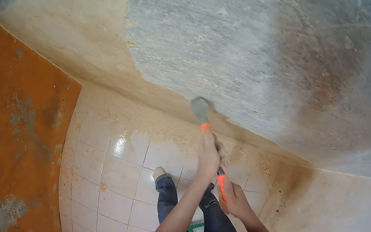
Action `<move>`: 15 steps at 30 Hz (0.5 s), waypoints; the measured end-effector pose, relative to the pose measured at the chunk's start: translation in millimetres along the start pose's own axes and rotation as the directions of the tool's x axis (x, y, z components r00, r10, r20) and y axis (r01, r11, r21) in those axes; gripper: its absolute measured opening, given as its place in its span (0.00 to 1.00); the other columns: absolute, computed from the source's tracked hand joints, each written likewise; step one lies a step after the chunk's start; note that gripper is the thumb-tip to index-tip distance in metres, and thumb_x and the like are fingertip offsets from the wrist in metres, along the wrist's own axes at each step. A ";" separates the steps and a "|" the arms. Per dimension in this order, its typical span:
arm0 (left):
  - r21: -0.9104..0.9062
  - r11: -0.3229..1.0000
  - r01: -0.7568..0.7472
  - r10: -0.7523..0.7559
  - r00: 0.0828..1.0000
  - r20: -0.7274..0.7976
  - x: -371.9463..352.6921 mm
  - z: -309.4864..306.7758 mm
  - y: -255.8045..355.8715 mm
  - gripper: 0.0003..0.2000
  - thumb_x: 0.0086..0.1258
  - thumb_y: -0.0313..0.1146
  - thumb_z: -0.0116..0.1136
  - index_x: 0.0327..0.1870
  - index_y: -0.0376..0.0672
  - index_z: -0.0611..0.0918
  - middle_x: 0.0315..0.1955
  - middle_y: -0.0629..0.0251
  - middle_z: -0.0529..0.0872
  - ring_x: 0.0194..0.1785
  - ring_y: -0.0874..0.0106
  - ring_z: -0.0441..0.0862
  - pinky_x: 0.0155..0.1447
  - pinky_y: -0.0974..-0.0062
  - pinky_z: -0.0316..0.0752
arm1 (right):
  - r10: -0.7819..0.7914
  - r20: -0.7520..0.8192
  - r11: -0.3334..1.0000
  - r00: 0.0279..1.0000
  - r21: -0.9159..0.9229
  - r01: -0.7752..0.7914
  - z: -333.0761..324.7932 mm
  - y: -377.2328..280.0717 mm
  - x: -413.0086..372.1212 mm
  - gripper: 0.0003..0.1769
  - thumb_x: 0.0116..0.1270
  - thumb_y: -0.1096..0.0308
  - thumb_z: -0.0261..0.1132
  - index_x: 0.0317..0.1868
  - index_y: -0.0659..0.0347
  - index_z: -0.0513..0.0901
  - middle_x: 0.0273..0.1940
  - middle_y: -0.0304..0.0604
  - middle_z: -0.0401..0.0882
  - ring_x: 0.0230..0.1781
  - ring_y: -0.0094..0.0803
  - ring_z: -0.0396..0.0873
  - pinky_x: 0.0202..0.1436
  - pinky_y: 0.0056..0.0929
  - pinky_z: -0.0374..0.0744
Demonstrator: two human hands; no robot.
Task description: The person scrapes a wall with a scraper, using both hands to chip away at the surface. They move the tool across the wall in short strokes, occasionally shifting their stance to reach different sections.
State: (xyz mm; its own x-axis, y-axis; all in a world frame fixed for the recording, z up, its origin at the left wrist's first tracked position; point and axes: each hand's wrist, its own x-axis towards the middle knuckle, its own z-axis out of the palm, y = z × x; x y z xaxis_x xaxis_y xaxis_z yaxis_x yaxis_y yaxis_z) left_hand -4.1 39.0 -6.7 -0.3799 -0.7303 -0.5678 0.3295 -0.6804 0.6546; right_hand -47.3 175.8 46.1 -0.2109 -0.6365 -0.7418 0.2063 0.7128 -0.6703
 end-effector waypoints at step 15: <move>0.036 0.999 0.035 -0.035 0.999 0.016 9.3 -11.8 -1.9 0.27 0.80 0.61 0.28 0.25 0.48 0.62 0.11 0.72 0.63 0.09 0.79 0.61 0.13 0.79 0.60 | -0.007 -0.001 0.995 1.000 -0.102 0.007 3.2 -3.5 5.1 0.32 0.80 0.42 0.41 0.25 0.58 0.69 0.14 0.33 0.63 0.10 0.20 0.62 0.15 0.22 0.62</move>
State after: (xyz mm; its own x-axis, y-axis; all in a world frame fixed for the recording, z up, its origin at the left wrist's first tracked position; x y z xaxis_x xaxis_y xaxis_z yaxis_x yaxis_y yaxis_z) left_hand 1.9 32.8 -19.1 -0.4047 -0.7046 -0.5828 0.2844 -0.7027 0.6521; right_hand -46.0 169.1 44.6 -0.2131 -0.6411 -0.7373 0.1060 0.7350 -0.6698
